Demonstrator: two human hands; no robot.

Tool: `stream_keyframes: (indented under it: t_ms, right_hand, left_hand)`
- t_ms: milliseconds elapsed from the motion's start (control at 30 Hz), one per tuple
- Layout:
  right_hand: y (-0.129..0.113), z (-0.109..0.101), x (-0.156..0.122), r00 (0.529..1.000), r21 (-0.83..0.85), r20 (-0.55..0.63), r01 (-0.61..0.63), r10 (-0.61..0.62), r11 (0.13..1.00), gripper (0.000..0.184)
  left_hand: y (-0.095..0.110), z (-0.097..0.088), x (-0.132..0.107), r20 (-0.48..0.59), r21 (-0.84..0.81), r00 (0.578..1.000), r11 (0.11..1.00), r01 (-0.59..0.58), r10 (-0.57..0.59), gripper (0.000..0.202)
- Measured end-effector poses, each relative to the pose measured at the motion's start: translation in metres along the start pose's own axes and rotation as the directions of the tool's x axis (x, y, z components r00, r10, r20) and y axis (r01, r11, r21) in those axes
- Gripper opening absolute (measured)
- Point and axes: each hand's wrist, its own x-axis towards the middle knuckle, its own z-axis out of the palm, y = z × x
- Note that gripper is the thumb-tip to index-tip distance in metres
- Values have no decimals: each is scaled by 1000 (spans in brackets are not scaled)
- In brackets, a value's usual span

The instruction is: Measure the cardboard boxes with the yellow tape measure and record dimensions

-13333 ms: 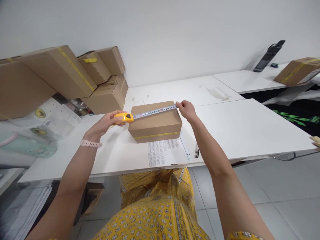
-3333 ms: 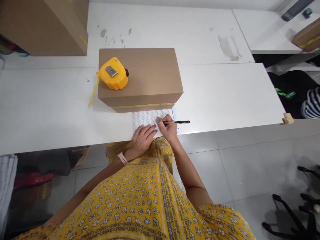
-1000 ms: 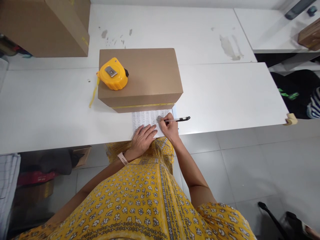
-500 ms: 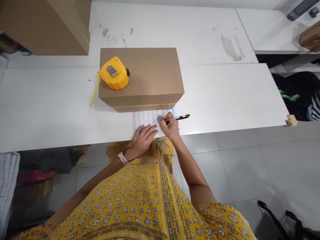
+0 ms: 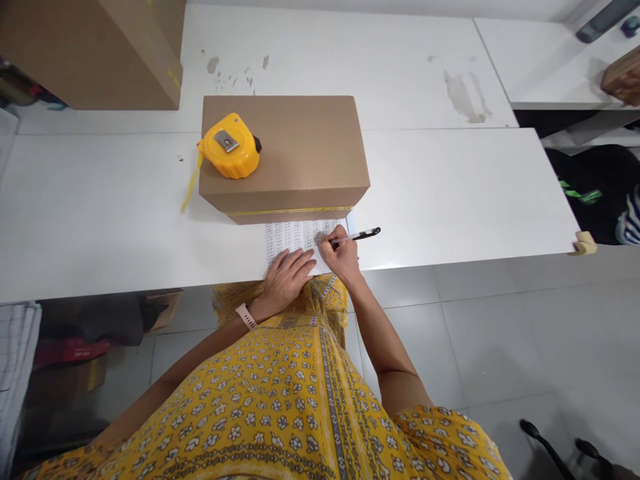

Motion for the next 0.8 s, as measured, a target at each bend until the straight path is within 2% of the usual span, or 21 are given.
stream_keyframes:
  t_ms: [800]
  right_hand:
    - [3, -1, -1, 999, -1, -51, 6, -6, 1000, 25]
  left_hand:
    - [0, -1, 0, -9, 18, 1000, 1000, -2, 2, 31]
